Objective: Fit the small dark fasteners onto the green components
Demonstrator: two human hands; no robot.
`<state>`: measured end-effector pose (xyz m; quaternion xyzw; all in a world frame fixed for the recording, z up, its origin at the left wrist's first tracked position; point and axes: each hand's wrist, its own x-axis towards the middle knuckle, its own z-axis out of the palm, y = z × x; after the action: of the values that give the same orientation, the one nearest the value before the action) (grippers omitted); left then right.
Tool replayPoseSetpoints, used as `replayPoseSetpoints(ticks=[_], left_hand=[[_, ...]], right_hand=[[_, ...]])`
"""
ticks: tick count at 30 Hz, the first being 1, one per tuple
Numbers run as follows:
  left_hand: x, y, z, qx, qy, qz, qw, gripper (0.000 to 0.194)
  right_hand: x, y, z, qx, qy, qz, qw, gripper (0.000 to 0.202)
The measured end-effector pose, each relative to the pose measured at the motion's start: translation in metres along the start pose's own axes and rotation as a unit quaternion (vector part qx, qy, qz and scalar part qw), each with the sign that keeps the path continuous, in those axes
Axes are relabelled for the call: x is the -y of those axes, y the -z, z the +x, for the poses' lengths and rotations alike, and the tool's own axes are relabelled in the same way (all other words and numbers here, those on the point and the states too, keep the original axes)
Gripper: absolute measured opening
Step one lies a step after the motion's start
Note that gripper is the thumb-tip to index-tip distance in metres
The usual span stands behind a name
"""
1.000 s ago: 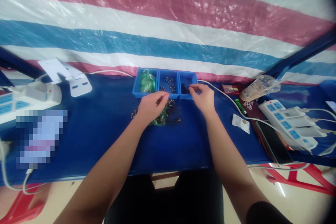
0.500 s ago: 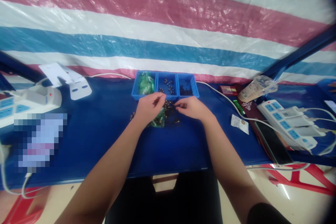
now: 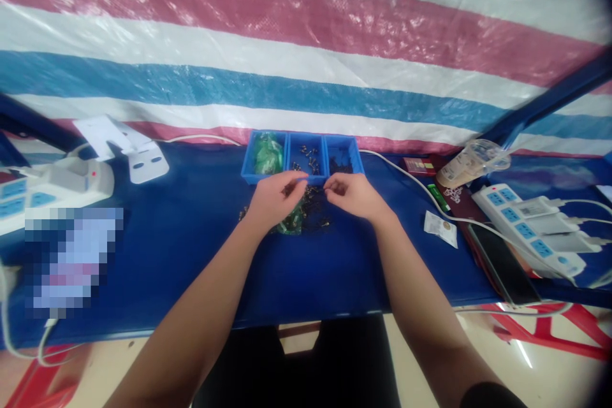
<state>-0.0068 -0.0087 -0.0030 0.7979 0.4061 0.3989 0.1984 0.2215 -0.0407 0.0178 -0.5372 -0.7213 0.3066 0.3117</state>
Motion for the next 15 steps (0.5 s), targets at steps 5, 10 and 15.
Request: replayPoseSetpoints(ticks=[5,10,15], left_hand=[[-0.001,0.000,0.000,0.081,-0.034,-0.052,0.995,0.033],[-0.001,-0.001,-0.002,0.074,-0.036,-0.031,0.996,0.023],[-0.002,-0.002,-0.002,0.055,-0.028,-0.006,0.998,0.019]], right_hand=[[0.007,-0.006,-0.001,-0.077,0.023,0.071,0.994,0.010],[0.009,-0.011,-0.001,-0.072,0.034,0.077,0.994,0.011],[0.009,-0.013,-0.001,-0.062,0.041,0.078,0.994,0.011]])
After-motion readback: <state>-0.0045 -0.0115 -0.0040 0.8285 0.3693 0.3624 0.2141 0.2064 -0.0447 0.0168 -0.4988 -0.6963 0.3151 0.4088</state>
